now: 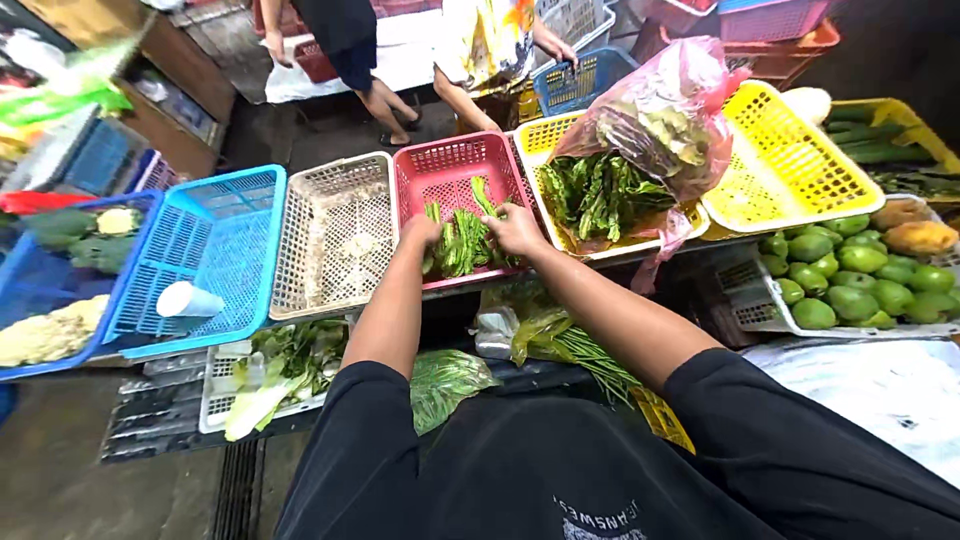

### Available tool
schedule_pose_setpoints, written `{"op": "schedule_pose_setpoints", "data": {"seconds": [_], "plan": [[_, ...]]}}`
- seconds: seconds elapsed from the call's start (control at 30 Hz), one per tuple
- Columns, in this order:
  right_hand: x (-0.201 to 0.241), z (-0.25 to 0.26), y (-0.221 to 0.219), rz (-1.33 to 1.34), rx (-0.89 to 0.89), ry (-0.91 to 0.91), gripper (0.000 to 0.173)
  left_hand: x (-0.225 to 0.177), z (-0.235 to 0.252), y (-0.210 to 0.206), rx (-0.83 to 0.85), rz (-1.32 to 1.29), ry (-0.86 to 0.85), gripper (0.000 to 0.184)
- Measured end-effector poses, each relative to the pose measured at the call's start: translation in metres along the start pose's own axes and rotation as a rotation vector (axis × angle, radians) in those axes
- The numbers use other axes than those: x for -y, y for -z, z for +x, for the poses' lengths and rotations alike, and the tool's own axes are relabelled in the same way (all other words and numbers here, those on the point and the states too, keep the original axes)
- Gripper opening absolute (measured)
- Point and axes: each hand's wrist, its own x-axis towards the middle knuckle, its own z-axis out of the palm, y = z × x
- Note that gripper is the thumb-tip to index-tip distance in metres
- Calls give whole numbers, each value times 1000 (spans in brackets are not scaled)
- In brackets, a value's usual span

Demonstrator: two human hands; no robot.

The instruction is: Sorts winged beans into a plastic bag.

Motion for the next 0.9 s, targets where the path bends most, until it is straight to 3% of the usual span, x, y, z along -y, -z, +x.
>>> {"op": "schedule_pose_setpoints", "data": {"seconds": [0.13, 0.2, 0.27, 0.33, 0.43, 0.53, 0.7, 0.8, 0.9], "plan": [[6, 8, -38, -165, -17, -49, 54, 2, -6, -8, 57, 19, 0, 55], [-3, 11, -50, -324, 96, -52, 58, 10, -5, 4, 11, 35, -77, 49], [-2, 11, -53, -466, 175, -40, 50, 14, -11, 25, 11, 121, -199, 36], [6, 6, -48, -527, 169, -12, 45, 17, -18, 37, 78, 188, -352, 24], [7, 0, -39, -519, 135, 20, 41, 18, -24, 18, 282, 304, -528, 15], [-6, -10, -35, -505, 82, 82, 33, 17, -20, -14, 423, 523, -502, 14], [-27, -16, -34, -531, 83, 112, 30, 15, -15, -30, 364, 679, -542, 10], [-30, -15, -38, -548, 50, 122, 28, 19, -16, -34, 284, 748, -611, 21], [-30, -15, -39, -567, 52, 113, 28, 26, -11, -34, 259, 739, -629, 10]]}}
